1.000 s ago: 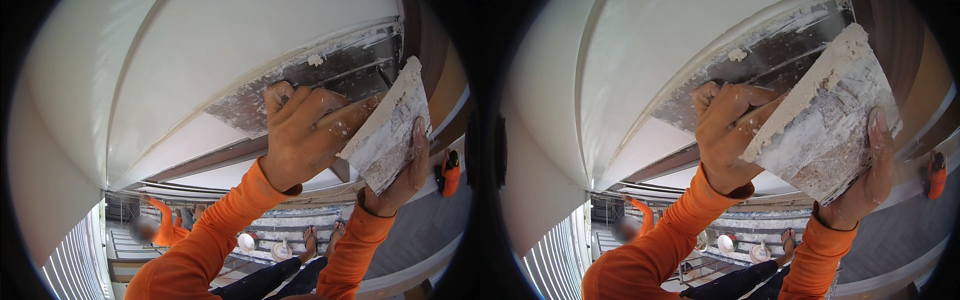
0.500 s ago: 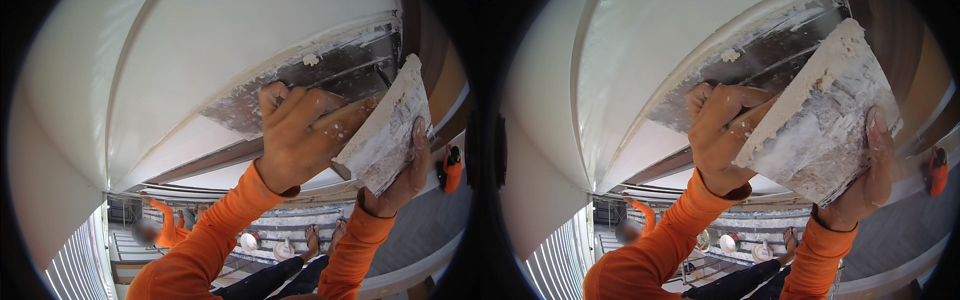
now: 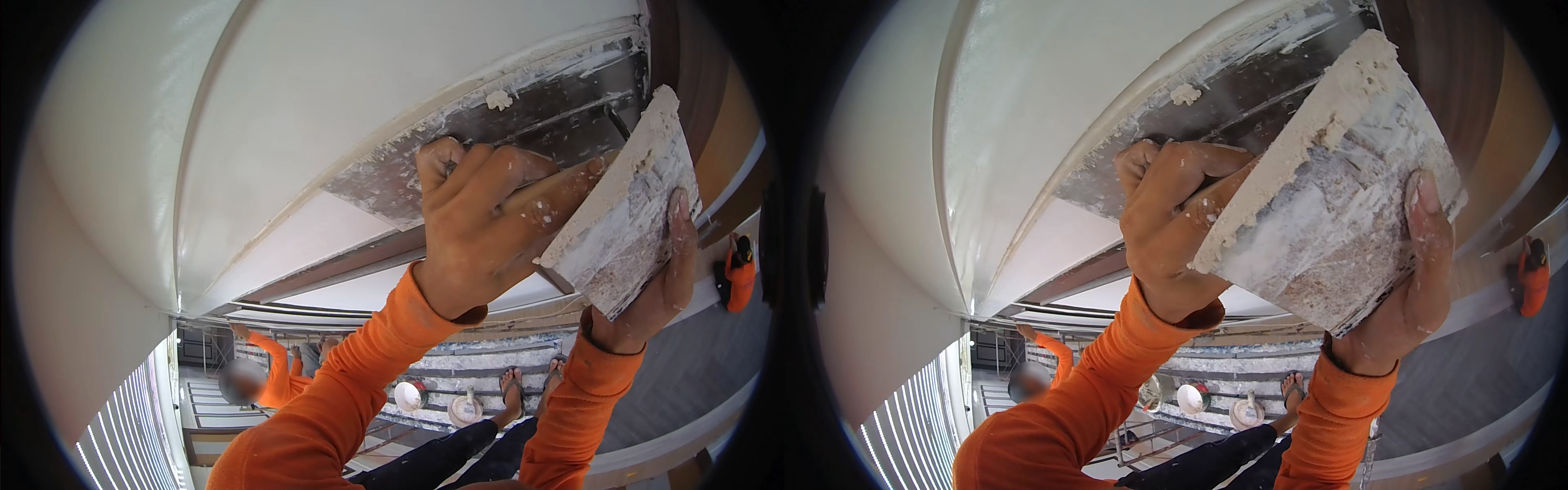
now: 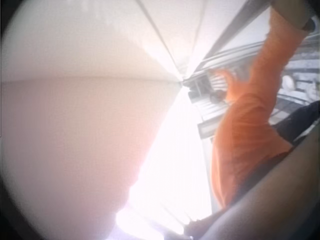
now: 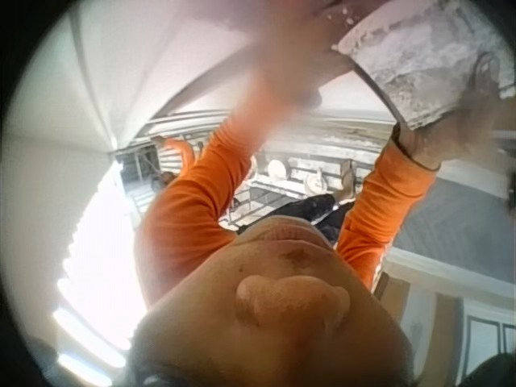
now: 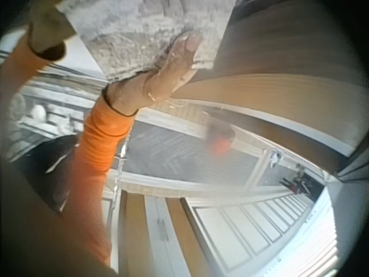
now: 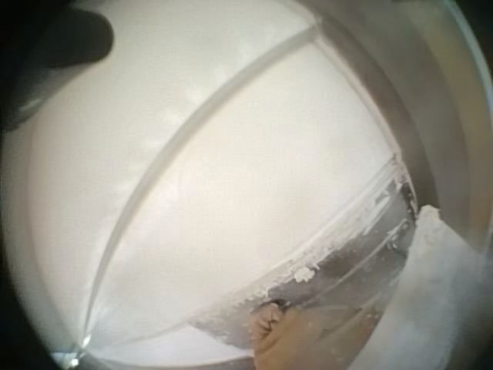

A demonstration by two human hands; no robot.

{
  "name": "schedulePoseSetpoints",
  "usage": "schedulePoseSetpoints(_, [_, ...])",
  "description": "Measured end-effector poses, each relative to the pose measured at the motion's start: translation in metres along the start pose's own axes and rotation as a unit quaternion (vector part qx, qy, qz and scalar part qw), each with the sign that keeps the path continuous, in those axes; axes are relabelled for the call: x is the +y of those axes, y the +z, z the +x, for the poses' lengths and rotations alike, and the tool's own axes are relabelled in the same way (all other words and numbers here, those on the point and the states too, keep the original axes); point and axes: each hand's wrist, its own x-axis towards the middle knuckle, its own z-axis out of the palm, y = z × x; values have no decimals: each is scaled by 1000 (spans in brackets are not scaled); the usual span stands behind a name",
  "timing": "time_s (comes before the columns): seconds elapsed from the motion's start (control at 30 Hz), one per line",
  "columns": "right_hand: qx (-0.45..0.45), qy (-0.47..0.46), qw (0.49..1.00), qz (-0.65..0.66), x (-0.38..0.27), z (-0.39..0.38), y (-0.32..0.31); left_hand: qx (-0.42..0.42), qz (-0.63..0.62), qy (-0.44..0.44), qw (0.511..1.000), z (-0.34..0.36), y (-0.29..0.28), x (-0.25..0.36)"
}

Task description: The person climbs a metal scaffold and mixes a white plaster-like substance in a bowl using a trowel. They then apply the mixture to a curved ceiling section using a trowel and a smaller tool, smoothing the surface.

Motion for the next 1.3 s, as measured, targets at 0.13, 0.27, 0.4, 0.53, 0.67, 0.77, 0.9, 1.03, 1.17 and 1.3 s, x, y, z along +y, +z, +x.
schedulePoseSetpoints(0.13, [-9, 26, 999, 18, -2, 1, 4, 8, -7, -2, 1000, -2, 2, -1])
schedulePoseSetpoints(0.27, [-74, 59, 995, 41, -7, 1, 7, -9, -12, -27, 1000, -1, 0, 4])
schedulePoseSetpoints(0.4, [-84, 62, 994, 38, -8, 1, 8, -48, -19, -76, 996, 0, -3, 11])
schedulePoseSetpoints(0.53, [-48, 53, 997, 6, -9, 0, 11, -66, -10, -104, 992, 0, -3, 15])
schedulePoseSetpoints(0.67, [-23, 40, 999, -1, -7, -2, 12, -68, -23, -127, 989, -5, -2, 14])
schedulePoseSetpoints(0.77, [3, 17, 1000, -25, -2, -4, 8, -47, -8, -137, 990, -6, 0, 18])
schedulePoseSetpoints(0.9, [14, 14, 1000, -24, -5, -3, 7, -31, -28, -165, 985, -5, 4, 25])
schedulePoseSetpoints(1.03, [30, -6, 999, -31, -2, -4, 3, -18, -47, -165, 985, -8, 3, 23])
schedulePoseSetpoints(1.17, [-5, -11, 999, -45, -3, -5, -3, -31, -66, -164, 984, -4, -2, 22])
schedulePoseSetpoints(1.3, [-71, 24, 997, 12, -7, -5, 4, -32, -89, -162, 982, -3, -3, 19])
